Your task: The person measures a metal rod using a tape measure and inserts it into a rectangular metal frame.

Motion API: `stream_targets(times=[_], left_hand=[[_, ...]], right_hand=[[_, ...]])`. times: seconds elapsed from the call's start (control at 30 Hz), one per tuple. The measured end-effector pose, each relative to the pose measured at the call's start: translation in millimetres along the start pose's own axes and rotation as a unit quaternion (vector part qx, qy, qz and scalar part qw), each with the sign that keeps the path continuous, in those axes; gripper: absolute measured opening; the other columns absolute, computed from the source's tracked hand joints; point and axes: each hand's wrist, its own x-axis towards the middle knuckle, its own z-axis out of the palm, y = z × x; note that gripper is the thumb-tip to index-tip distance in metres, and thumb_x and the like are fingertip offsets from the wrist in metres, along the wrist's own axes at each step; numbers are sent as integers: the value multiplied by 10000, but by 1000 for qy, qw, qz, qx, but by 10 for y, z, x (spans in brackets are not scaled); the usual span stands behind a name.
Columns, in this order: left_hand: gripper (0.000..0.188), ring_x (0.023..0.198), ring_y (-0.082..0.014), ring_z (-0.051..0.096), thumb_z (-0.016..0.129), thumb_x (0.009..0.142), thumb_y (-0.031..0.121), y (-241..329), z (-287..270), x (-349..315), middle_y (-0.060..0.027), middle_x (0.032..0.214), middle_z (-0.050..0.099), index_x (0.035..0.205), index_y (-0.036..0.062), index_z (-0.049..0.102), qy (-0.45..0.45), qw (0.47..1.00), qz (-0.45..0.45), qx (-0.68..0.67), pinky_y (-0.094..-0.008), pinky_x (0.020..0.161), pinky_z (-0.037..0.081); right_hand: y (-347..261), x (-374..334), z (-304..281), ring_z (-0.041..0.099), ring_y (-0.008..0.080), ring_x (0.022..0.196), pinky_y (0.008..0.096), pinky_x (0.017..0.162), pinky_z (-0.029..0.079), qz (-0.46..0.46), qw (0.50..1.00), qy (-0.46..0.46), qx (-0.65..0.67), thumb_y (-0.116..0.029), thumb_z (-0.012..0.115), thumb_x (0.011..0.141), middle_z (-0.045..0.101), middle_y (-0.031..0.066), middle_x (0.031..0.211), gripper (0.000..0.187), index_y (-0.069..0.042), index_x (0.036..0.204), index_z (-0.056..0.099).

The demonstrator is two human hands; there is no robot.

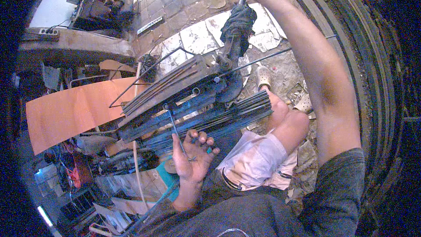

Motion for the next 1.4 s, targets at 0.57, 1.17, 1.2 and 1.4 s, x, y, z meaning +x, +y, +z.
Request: stream_targets(times=[0.57,1.17,1.2,1.4], left_hand=[[656,999,-282,522,353,920,663,-15,-34,-61,-113,1005,565,1047,55,564,-15,999,-11,-49,-498,904,427],[804,1249,-323,488,333,930,643,-82,-260,-194,-195,1321,538,1361,-30,424,-192,973,6,-129,-458,1092,317],[811,1251,-323,485,338,928,643,-94,-254,-197,-193,1326,533,1362,-38,417,-201,969,7,-140,-451,1089,324],[830,1260,-332,472,369,924,636,-98,-151,-216,-217,1330,519,1349,-76,402,-190,962,18,-198,-445,1090,333]], right_hand=[[-5,-144,118,561,265,1081,391,924,479,-60,992,113,8,-165,630,763,634,74,1008,163,-72,888,678],[348,-861,0,460,277,1282,584,948,420,112,991,-27,69,-123,483,902,531,40,1313,214,-97,1097,569],[387,-910,45,456,275,1287,569,949,431,116,992,-27,42,-122,470,906,521,36,1333,270,-108,1163,553],[516,-1254,-136,499,309,1240,551,980,422,140,987,-78,10,-161,398,933,525,70,1349,329,-125,1227,543]])
